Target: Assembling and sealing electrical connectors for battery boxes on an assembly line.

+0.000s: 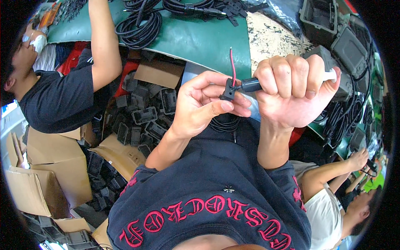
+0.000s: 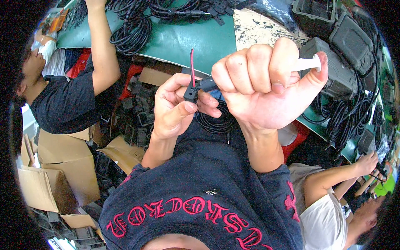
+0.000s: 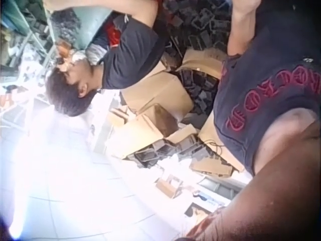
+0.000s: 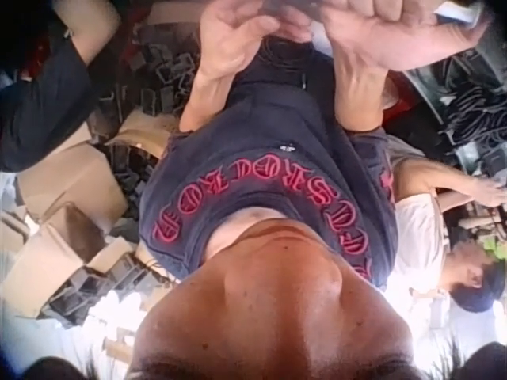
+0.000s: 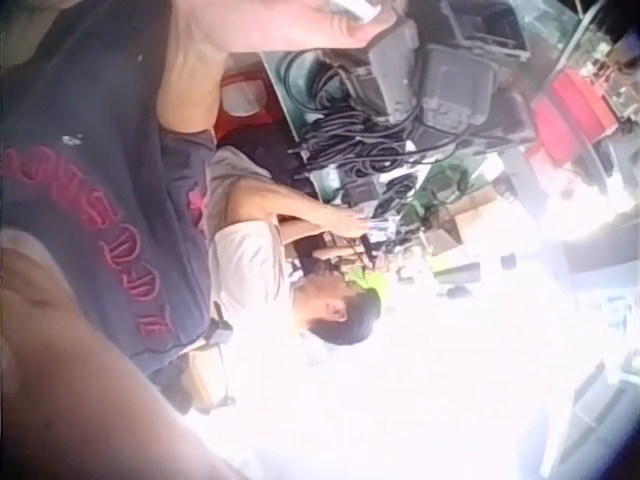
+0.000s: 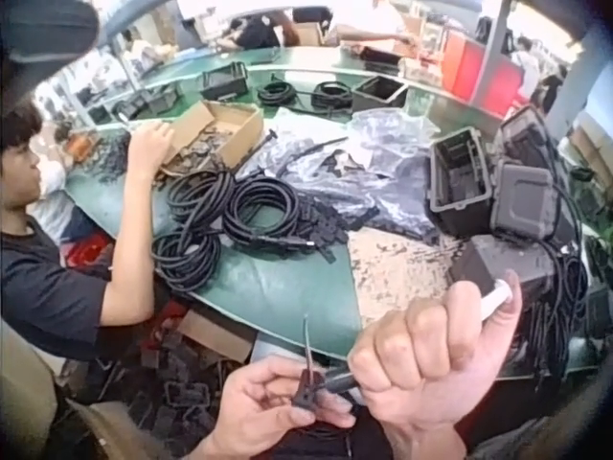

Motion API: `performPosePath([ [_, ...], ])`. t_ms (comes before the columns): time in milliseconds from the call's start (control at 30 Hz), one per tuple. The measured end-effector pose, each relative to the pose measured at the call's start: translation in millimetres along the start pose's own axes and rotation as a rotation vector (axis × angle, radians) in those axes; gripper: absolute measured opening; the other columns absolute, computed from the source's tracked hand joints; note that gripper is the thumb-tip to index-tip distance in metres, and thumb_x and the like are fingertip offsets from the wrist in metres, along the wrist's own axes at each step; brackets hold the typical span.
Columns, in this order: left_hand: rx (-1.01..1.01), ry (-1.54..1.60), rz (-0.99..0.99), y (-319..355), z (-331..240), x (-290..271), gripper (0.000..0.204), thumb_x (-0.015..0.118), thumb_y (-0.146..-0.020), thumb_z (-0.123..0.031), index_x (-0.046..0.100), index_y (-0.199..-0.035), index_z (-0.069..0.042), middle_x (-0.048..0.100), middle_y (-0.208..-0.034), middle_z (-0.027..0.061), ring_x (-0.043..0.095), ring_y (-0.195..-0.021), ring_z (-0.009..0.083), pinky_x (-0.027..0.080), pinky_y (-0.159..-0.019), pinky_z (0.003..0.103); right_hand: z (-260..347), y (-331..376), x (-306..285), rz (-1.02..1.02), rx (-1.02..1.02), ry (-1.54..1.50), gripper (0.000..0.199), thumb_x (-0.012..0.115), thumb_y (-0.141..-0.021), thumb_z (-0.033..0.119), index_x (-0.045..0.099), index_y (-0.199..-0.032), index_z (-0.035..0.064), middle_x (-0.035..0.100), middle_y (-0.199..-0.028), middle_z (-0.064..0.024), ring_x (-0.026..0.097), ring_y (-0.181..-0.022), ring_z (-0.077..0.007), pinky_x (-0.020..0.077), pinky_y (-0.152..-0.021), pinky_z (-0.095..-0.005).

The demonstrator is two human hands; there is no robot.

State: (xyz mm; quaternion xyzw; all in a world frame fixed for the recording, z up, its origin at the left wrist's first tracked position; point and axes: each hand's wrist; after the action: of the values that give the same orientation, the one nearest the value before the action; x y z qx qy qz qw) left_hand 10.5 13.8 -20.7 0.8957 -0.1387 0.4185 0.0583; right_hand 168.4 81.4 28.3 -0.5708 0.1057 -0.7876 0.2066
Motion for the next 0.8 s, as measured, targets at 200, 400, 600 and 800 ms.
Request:
performPosePath([
  [200,-0.037,0.068,0.097,-1,0,-7,0.033,0.064,-0.089,0.003,0.05,-0.119,0.006,0.067,-0.1,0.029,0.07,-0.089,0.0374,0.06,-0.08,0.046,-3,-3,-2,0.011,0.018,-0.032,0.046,0.039,-0.098,0.038,0.037,-0.058,0.0159,0.033,-0.045,0.0065,0.022,-0.036,-0.0049,0.0195,-0.041,-0.0229],
  [400,-0.026,0.059,0.116,1,0,-5,0.035,0.064,-0.088,0.004,0.049,-0.119,0.005,0.067,-0.101,0.0289,0.07,-0.09,0.0369,0.06,-0.079,0.045,-3,-1,-1,-0.026,0.032,-0.085,0.045,0.04,-0.098,0.036,0.038,-0.057,0.0164,0.032,-0.045,0.0068,0.022,-0.036,-0.0047,0.0187,-0.041,-0.0227],
  [600,0.043,-0.005,0.035,2,-1,1,0.035,0.066,-0.087,0.005,0.049,-0.117,0.005,0.068,-0.101,0.0274,0.07,-0.093,0.0348,0.059,-0.083,0.044,-2,-1,3,-0.066,0.022,-0.106,0.044,0.041,-0.097,0.034,0.037,-0.057,0.0164,0.031,-0.044,0.0067,0.021,-0.036,-0.0051,0.0186,-0.041,-0.0226],
  [800,0.234,-0.405,-0.112,7,2,13,0.04,0.07,-0.081,0.012,0.051,-0.116,0.006,0.065,-0.111,0.0209,0.069,-0.1,0.0294,0.058,-0.087,0.038,0,3,9,-0.064,0.011,-0.032,0.047,0.041,-0.098,0.036,0.038,-0.055,0.0162,0.033,-0.043,0.0065,0.023,-0.035,-0.0049,0.0188,-0.039,-0.0227],
])
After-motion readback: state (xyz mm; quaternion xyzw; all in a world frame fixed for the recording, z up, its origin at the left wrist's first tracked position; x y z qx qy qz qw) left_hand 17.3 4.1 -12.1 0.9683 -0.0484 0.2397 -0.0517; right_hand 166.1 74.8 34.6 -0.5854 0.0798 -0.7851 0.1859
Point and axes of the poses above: each hand's wrist, its own y-axis away from the middle knuckle, its own x-axis out of the palm, z = x × y
